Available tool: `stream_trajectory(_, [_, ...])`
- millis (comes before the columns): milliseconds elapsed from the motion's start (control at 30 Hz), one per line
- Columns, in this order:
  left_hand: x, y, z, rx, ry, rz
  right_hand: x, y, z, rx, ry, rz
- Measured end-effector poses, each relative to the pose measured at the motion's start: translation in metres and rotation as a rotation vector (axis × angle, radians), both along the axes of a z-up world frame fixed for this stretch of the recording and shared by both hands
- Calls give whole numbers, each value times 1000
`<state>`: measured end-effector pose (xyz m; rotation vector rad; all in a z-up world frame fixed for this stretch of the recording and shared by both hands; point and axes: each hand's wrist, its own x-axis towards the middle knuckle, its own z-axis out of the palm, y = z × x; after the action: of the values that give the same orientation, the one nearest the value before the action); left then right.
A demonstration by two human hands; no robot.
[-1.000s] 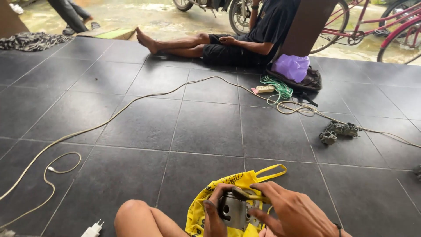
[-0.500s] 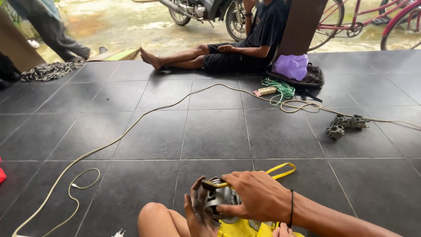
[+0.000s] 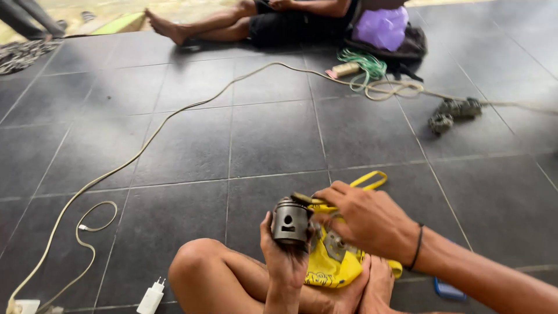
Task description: The person sits on the floor and uses a small brush to clean a cylindrical metal part, scrubbing its surface and grooves. They rotate the part to access different areas and continue scrubbing with the brush.
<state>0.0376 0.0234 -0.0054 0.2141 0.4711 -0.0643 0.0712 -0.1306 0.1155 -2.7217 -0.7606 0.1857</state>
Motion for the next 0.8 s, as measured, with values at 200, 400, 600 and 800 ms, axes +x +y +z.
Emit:
stream_trajectory(200, [-8, -11, 18, -38, -269, -64, -53, -32, -14, -39, -270, 302])
stream_trajectory(400, [-13, -26, 15, -61, -369, -90, -56, -60, -22, -103, -276, 199])
stream_trajectory(600, [-15, -24, 8, 75, -458, -125, -60, -53, -37, -17, -338, 249])
stream_trajectory(800, [1, -8, 5, 68, -308, -124, -22, -79, -38, 165, -279, 41])
